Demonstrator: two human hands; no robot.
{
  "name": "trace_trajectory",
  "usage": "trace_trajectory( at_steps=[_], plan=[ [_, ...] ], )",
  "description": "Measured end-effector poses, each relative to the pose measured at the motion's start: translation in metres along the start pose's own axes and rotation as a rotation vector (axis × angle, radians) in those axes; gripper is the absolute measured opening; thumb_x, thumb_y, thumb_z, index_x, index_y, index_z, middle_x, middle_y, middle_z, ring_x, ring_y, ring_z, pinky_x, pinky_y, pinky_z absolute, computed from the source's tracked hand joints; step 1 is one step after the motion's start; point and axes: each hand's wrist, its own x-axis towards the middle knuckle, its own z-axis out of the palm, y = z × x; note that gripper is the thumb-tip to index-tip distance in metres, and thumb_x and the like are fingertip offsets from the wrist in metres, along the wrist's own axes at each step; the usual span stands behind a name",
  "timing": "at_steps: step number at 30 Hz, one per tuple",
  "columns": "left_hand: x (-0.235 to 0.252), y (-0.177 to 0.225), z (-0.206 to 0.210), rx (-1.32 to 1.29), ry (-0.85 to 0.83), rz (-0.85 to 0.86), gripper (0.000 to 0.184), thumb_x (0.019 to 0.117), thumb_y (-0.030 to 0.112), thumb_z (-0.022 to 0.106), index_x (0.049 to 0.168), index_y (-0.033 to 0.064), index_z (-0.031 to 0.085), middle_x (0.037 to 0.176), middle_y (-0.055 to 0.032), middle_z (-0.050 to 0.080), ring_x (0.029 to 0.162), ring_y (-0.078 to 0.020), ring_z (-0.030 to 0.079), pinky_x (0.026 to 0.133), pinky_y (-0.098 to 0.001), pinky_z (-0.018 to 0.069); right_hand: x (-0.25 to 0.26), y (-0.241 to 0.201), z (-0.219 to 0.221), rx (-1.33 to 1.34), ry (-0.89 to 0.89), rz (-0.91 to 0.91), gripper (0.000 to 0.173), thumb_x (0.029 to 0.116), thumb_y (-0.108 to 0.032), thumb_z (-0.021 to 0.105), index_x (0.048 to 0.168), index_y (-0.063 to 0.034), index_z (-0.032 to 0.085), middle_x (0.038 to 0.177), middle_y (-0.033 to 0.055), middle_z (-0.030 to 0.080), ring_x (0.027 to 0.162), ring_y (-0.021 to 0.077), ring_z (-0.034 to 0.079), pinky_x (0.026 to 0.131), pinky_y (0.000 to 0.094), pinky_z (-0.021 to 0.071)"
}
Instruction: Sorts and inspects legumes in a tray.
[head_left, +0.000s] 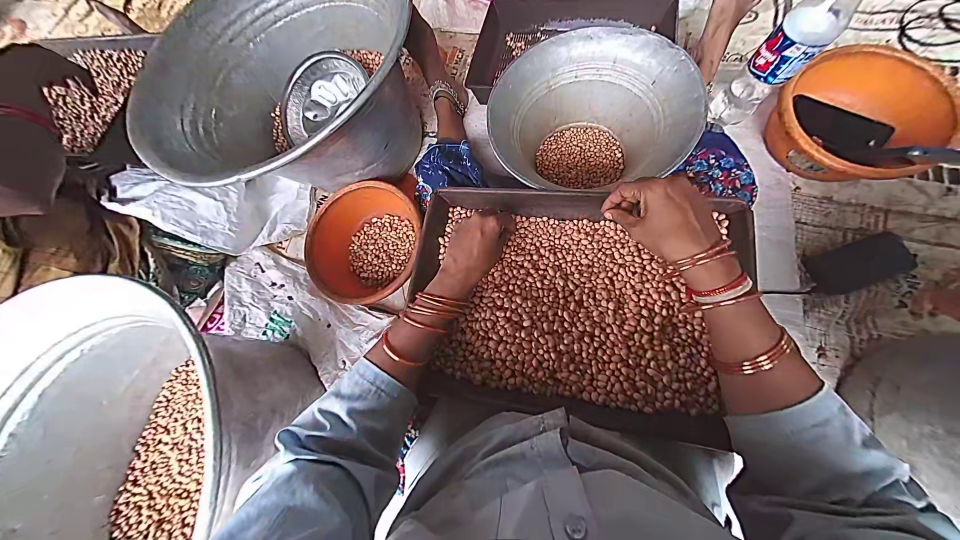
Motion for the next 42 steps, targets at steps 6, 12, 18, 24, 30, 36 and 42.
trace_trajectory(
  at_steps=[6, 12, 18, 24, 30, 36, 42],
  plan=[
    [-0.002, 0.003, 0.005, 0.048, -0.017, -0.072, 0.024, 0.1022, 0.010, 0.055, 0.117, 0.0074, 0.074, 0.115, -0.0212, 0.071, 0.104, -0.0446, 0.070, 0.086, -0.0639, 0.0545, 0.000, -0.012, 0.028, -0.248, -0.136, -0.030, 0.016, 0.0964, -0.013, 0.065, 0.106, -0.0105, 0.077, 0.100, 0.0189, 0.074, 0.094, 0.0413, 0.071, 0.074, 0.0599, 0.0525],
    [-0.001, 0.009, 0.003, 0.049, -0.097, -0.161, 0.026, 0.1026, 0.011, 0.053, 0.120, 0.0087, 0.072, 0.111, -0.0232, 0.072, 0.105, -0.0459, 0.069, 0.088, -0.0657, 0.0531, 0.001, -0.018, 0.039, -0.311, -0.175, -0.018, 0.014, 0.0942, -0.008, 0.065, 0.106, -0.0049, 0.071, 0.099, 0.0213, 0.072, 0.095, 0.0426, 0.071, 0.075, 0.0584, 0.0526],
    [-0.001, 0.009, 0.004, 0.085, -0.113, -0.159, 0.025, 0.1007, 0.014, 0.055, 0.119, 0.0099, 0.072, 0.108, -0.0223, 0.073, 0.103, -0.0454, 0.070, 0.085, -0.0660, 0.0532, 0.001, -0.016, 0.039, -0.184, -0.239, 0.004, 0.019, 0.0938, -0.022, 0.068, 0.104, -0.0065, 0.070, 0.093, 0.0177, 0.072, 0.092, 0.0390, 0.070, 0.075, 0.0579, 0.0516],
    [-0.001, -0.012, -0.005, -0.148, -0.054, -0.059, 0.019, 0.0990, 0.012, 0.062, 0.111, 0.0055, 0.075, 0.100, -0.0207, 0.073, 0.099, -0.0412, 0.070, 0.089, -0.0646, 0.0524, -0.009, -0.035, 0.040, 0.246, -0.167, -0.178, 0.014, 0.0933, -0.009, 0.063, 0.107, -0.0054, 0.067, 0.085, 0.0121, 0.067, 0.079, 0.0283, 0.066, 0.072, 0.0499, 0.0514],
    [-0.018, 0.014, -0.016, -0.192, -0.183, 0.010, 0.013, 0.0930, 0.011, 0.074, 0.106, 0.0089, 0.077, 0.096, -0.0142, 0.075, 0.091, -0.0330, 0.071, 0.086, -0.0584, 0.0544, -0.019, -0.052, 0.062, 0.066, -0.326, -0.390, 0.016, 0.0959, -0.013, 0.068, 0.109, -0.0117, 0.076, 0.106, 0.0123, 0.074, 0.100, 0.0323, 0.071, 0.086, 0.0536, 0.0558],
    [-0.045, 0.028, -0.038, -0.432, -0.093, -0.019, 0.010, 0.0967, 0.001, 0.067, 0.106, 0.0005, 0.071, 0.084, -0.0130, 0.066, 0.070, -0.0221, 0.059, 0.069, -0.0419, 0.0497, -0.026, -0.056, 0.067, -0.018, -0.313, -0.413, 0.016, 0.0943, -0.011, 0.067, 0.108, -0.0111, 0.075, 0.099, 0.0135, 0.073, 0.092, 0.0333, 0.071, 0.074, 0.0535, 0.0559],
    [-0.020, -0.015, -0.020, -0.680, -0.292, 0.177, 0.017, 0.0946, 0.003, 0.056, 0.104, 0.0036, 0.070, 0.083, 0.0029, 0.065, 0.068, 0.0004, 0.055, 0.064, -0.0197, 0.0476, -0.010, -0.038, 0.054, 0.291, -0.177, -0.333, 0.016, 0.0914, -0.014, 0.065, 0.103, -0.0051, 0.069, 0.082, 0.0118, 0.068, 0.075, 0.0270, 0.066, 0.068, 0.0477, 0.0513]
  ],
)
